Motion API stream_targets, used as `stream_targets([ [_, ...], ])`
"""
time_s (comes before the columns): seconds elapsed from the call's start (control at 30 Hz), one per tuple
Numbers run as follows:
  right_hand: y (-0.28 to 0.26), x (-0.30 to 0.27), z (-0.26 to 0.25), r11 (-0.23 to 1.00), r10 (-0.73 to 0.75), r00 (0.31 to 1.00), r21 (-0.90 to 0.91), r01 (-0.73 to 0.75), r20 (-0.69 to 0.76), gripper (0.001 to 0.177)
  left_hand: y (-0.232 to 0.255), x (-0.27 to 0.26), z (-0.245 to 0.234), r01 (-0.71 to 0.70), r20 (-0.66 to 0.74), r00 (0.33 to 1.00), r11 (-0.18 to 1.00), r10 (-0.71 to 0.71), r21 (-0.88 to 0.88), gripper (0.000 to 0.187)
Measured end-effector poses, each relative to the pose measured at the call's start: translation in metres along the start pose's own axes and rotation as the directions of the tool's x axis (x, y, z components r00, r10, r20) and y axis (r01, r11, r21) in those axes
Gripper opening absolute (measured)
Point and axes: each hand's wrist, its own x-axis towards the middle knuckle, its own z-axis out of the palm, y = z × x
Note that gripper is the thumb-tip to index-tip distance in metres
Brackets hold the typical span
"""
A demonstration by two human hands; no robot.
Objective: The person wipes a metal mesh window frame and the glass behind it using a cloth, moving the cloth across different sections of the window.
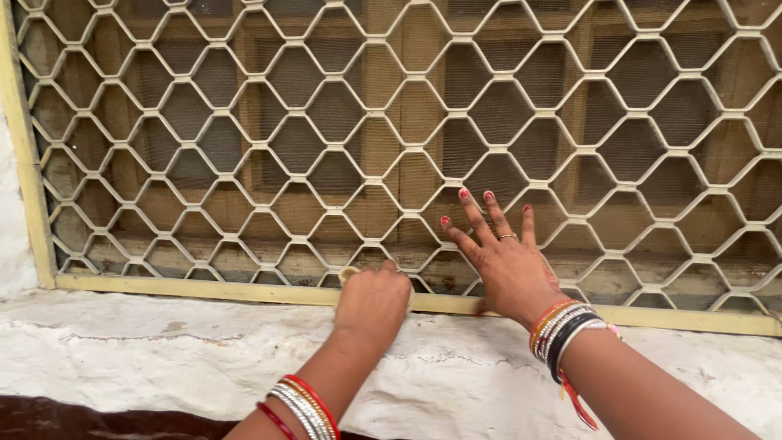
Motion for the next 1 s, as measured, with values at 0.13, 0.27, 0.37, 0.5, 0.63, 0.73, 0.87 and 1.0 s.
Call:
stream_targets([
  [0.13, -0.018, 0.01, -0.003, 0.992, 0.061, 0.989, 0.116, -0.046, -0.131, 0.123, 0.003, -0.001, 0.009, -0.001, -0.08, 0.997, 1.0, 0.0, -0.013, 0.009],
  [0.27, -0.041, 0.034, -0.004, 0.996, -0.087, 0.893, -0.052, 0.071, -0.442, 0.127, 0.003, 0.002, 0.008, 0.023, -0.019, 1.0, 0.999, -0.024, -0.035, 0.01],
  [0.37, -0.054, 0.048, -0.005, 0.984, -0.176, 0.947, -0.052, 0.168, -0.268, 0.131, 0.003, 0.0, 0.005, 0.046, -0.008, 0.999, 0.997, -0.047, -0.053, 0.009],
  [0.5, -0.051, 0.046, -0.011, 0.975, -0.207, 0.973, 0.056, 0.213, -0.097, 0.146, 0.004, -0.001, 0.002, 0.079, 0.013, 0.997, 0.996, -0.079, -0.049, 0.009],
  [0.63, -0.049, 0.044, -0.014, 0.972, -0.217, 0.971, 0.073, 0.224, -0.097, 0.146, 0.004, -0.003, 0.002, 0.115, 0.005, 0.993, 0.992, -0.115, -0.044, 0.012],
  [0.73, -0.048, 0.043, -0.012, 0.97, -0.23, 0.966, 0.051, 0.237, -0.118, 0.143, 0.007, -0.002, 0.001, 0.143, 0.014, 0.99, 0.989, -0.143, -0.037, 0.012],
  [0.87, -0.049, 0.044, -0.006, 0.969, -0.235, 0.957, 0.04, 0.245, -0.169, 0.139, 0.01, -0.003, -0.003, 0.182, 0.013, 0.983, 0.983, -0.182, -0.019, 0.011],
  [1.0, -0.05, 0.047, -0.003, 0.971, -0.233, 0.958, 0.01, 0.238, -0.164, 0.127, 0.013, -0.003, -0.004, 0.208, 0.045, 0.977, 0.978, -0.208, -0.005, 0.01],
])
